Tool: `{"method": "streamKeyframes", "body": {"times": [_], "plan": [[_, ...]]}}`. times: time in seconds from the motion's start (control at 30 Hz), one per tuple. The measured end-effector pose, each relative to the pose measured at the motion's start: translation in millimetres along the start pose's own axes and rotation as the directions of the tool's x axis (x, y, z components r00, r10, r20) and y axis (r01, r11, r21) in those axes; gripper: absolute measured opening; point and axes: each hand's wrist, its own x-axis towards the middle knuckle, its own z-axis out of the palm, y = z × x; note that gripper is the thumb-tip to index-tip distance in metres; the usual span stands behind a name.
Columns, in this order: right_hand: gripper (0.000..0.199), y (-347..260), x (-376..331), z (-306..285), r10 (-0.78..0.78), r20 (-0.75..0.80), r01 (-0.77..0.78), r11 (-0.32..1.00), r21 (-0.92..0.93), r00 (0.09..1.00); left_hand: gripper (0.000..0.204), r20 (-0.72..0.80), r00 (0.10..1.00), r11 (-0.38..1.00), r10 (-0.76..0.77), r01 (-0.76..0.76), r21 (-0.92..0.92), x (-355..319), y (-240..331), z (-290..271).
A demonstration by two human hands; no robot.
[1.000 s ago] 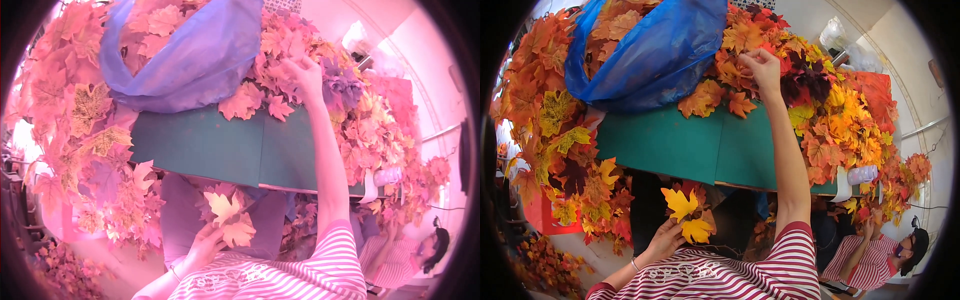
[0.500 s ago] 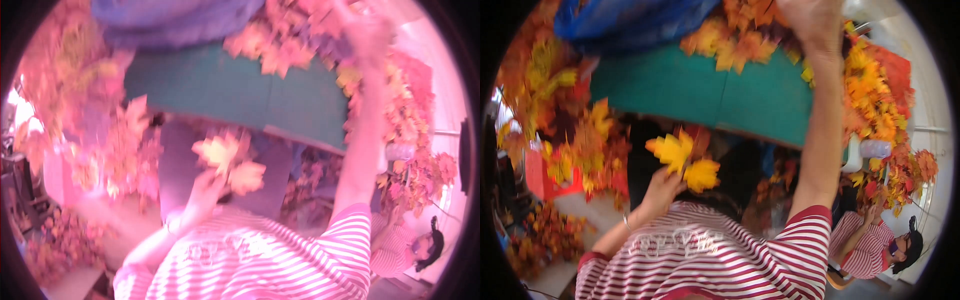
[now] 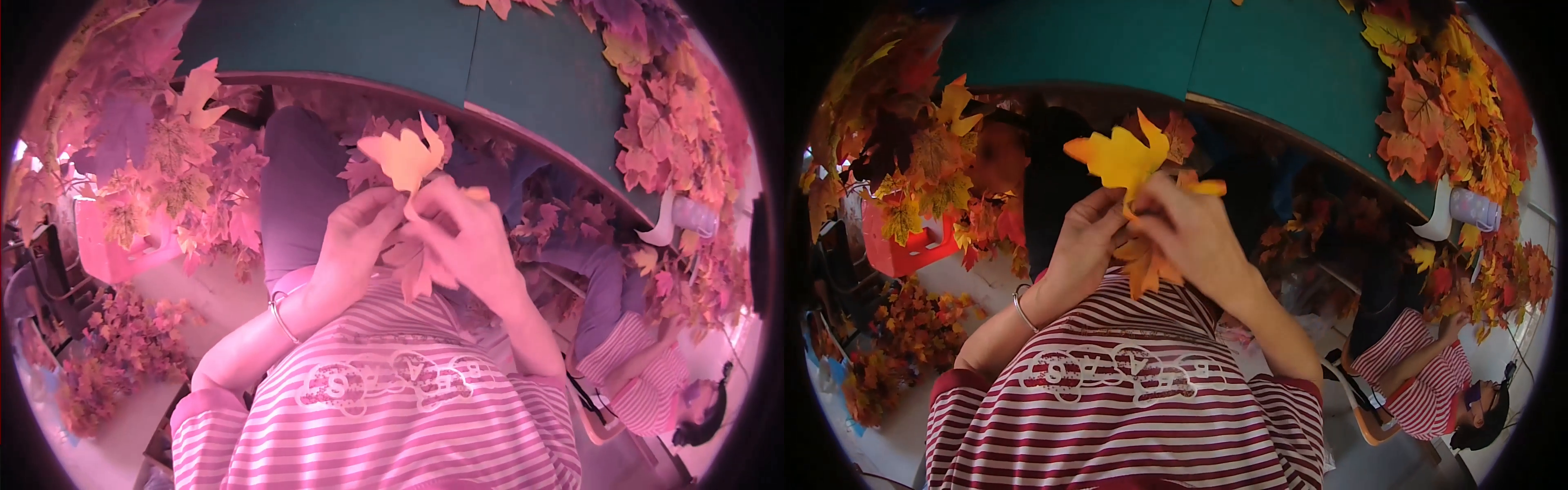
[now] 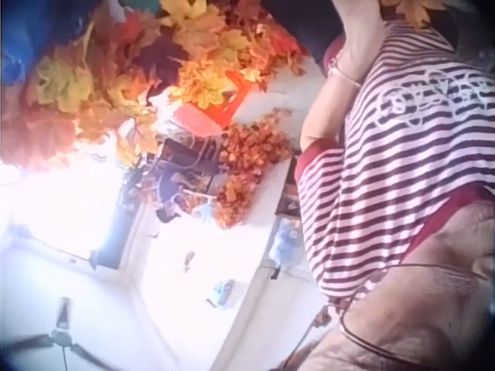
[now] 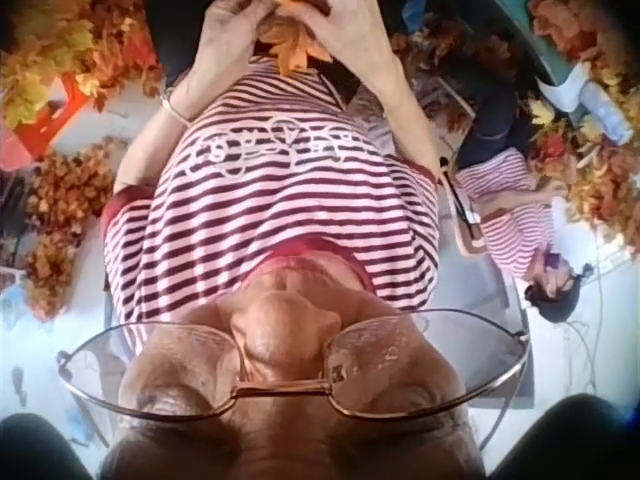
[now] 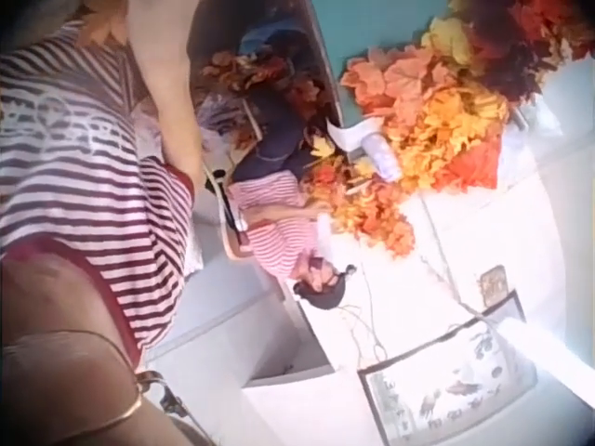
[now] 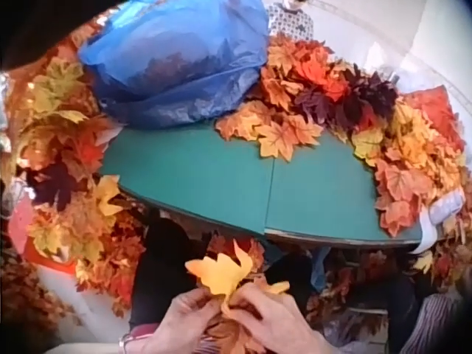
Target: The person assembles artificial maple leaves by hand, attaching them to a central wire branch or garland.
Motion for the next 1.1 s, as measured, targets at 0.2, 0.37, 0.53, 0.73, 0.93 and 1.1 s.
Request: {"method": "streamKeyframes", "body": {"times": [0.2,0.37,0.53,0.73,0.93,1.1], "plan": [[0.013,16,-21,7,0.158,-0.195,-0.137,0.984,0.116,0.968,0.017,0.067,0.995,0.963,-0.067,0.082,-0.255,0,-9,-8],[0.009,25,-27,21,0.111,-0.308,-0.048,0.977,0.207,0.945,0.016,0.112,0.991,0.934,-0.067,0.102,-0.341,2,-10,-3],[0.013,23,-28,29,0.092,-0.392,-0.024,0.985,0.173,0.915,0.014,0.152,0.987,0.949,-0.051,0.095,-0.3,5,-10,-5],[0.014,3,-25,-3,0.066,-0.397,-0.018,0.992,0.125,0.915,0.012,-0.035,0.999,0.991,0.021,-0.026,-0.133,1,1,4],[0.01,-80,-22,-50,-0.414,-0.34,0.452,0.891,0.036,0.844,0.014,0.22,0.886,0.725,0.409,-0.461,0.511,3,-11,22],[0.019,-45,9,-1,-0.332,0.033,0.334,0.939,-0.082,0.943,0.015,-0.189,0.982,0.994,0.011,-0.031,-0.101,-16,-29,28]]}}
